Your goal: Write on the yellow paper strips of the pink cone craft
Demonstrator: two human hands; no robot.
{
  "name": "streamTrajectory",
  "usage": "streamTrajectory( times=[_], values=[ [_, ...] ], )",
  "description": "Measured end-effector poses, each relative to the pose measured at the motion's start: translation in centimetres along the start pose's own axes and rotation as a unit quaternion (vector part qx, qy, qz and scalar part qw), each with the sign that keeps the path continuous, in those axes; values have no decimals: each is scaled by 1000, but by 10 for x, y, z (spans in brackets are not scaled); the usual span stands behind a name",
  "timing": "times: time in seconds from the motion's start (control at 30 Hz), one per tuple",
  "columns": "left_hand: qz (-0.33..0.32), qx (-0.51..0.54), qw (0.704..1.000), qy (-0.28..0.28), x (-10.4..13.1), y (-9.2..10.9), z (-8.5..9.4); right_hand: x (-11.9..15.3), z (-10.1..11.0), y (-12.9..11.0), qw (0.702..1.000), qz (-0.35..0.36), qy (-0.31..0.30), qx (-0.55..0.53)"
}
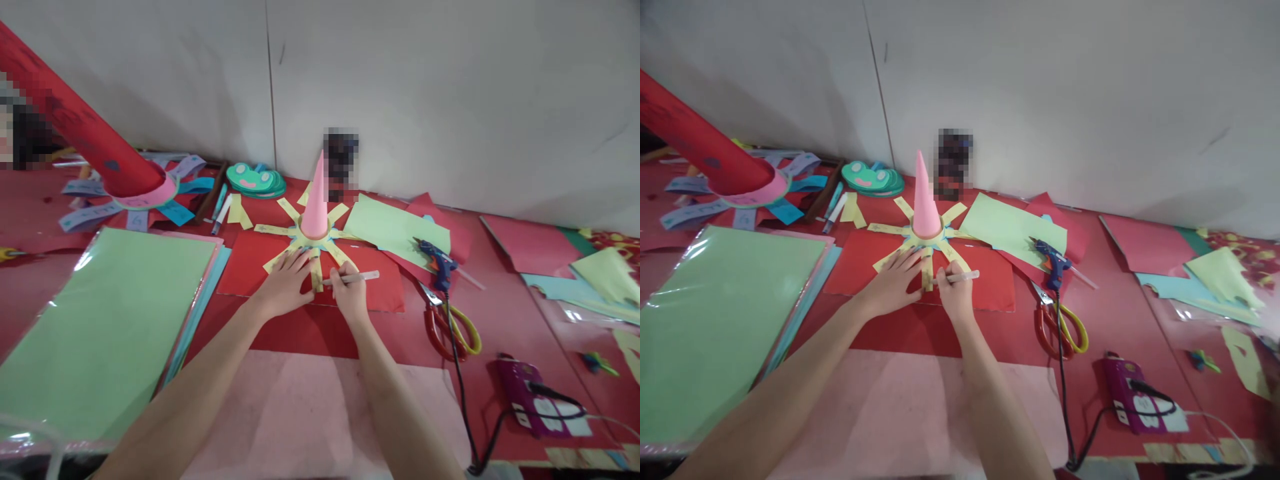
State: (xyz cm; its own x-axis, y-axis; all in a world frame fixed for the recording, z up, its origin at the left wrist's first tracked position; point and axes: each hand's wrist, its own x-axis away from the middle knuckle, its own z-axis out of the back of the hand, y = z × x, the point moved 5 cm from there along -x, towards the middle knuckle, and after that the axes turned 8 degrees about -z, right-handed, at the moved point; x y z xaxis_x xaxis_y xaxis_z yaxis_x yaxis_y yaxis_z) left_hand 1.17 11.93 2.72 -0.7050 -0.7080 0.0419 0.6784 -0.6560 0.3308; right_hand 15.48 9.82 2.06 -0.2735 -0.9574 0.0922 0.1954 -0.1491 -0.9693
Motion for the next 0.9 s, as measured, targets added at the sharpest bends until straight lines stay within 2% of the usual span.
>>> streamTrajectory(
  times=[0.13,0.53,0.9],
  values=[
    [-4,3,1000,13,0,0,0,0,1,-2,1000,2,-2,2],
    [6,-1,1000,-11,0,1,1,0,3,-2,1000,1,12,26],
    [4,-9,1000,-16,0,2,2,3,1,-5,1000,-17,-13,23]
  ],
)
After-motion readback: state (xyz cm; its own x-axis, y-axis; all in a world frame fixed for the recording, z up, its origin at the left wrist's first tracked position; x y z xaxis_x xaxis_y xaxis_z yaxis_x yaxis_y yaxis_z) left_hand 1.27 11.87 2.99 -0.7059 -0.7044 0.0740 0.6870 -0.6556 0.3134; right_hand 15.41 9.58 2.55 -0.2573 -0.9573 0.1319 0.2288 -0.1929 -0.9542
